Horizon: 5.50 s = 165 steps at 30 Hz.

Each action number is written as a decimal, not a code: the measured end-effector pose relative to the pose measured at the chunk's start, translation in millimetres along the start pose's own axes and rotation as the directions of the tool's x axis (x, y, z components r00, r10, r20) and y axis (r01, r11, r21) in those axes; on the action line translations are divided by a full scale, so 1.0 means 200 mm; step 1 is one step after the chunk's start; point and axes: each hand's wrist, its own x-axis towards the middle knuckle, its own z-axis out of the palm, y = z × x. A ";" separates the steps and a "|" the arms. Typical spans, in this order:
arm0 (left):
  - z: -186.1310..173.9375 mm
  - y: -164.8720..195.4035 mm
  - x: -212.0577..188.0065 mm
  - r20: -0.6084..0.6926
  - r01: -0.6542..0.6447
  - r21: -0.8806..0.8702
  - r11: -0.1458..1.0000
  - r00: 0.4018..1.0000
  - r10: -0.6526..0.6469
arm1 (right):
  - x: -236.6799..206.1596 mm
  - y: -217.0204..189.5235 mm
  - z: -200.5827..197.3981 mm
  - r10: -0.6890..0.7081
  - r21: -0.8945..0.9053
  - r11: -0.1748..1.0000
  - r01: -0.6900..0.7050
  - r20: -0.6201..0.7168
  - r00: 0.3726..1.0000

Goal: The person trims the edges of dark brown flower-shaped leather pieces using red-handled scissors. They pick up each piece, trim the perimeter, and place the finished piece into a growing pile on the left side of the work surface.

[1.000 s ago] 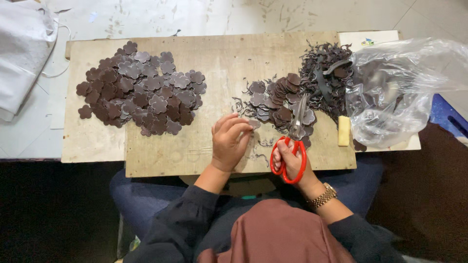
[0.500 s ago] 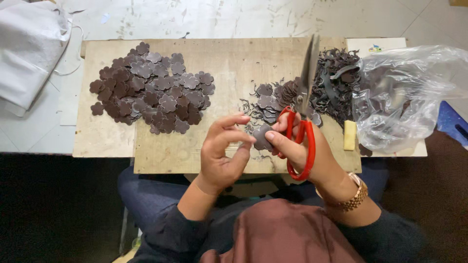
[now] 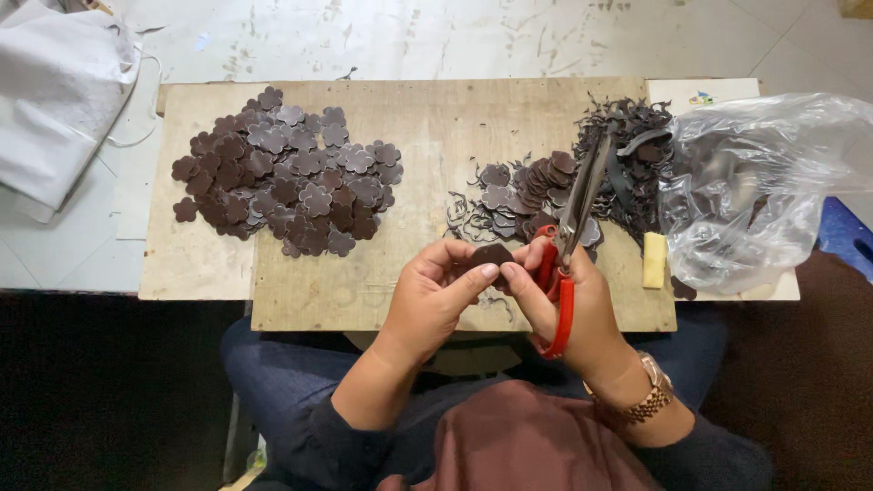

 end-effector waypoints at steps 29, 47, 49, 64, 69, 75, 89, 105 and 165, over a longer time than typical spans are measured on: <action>0.08 0.03 0.01 -0.127 -0.026 -0.127 0.992 0.992 0.010 | -0.15 0.08 -0.06 0.204 -0.201 0.972 -0.122 0.463 0.862; 0.10 0.01 0.00 -0.255 -0.091 -0.197 0.976 0.966 0.039 | -0.14 0.11 -0.04 0.199 -0.057 0.979 -0.197 0.490 0.848; 0.11 0.01 0.00 -0.266 -0.093 -0.199 0.976 0.963 0.037 | -0.14 0.11 -0.03 0.218 -0.058 0.974 -0.217 0.483 0.848; 0.11 -0.04 0.02 -0.297 -0.125 -0.216 0.968 0.953 0.057 | -0.16 0.14 0.00 0.214 0.087 0.955 -0.285 0.468 0.858; 0.09 -0.05 0.02 -0.321 -0.117 -0.128 0.985 0.945 0.070 | -0.15 0.12 -0.01 0.231 0.121 0.937 -0.329 0.493 0.839; 0.07 0.01 0.01 -0.308 -0.076 -0.133 0.988 0.951 0.031 | -0.14 0.11 -0.03 0.245 0.080 0.941 -0.329 0.509 0.825; 0.04 0.01 0.03 -0.286 -0.039 -0.154 0.987 0.958 -0.007 | -0.14 0.17 -0.04 0.258 0.126 0.921 -0.369 0.515 0.818; 0.00 -0.01 0.04 -0.308 -0.004 -0.176 0.984 0.950 -0.052 | -0.15 0.19 -0.05 0.324 0.118 0.890 -0.440 0.514 0.794; -0.05 0.00 0.04 -0.202 -0.090 -0.074 0.993 0.977 0.074 | -0.14 0.20 -0.04 0.305 0.170 0.866 -0.471 0.566 0.766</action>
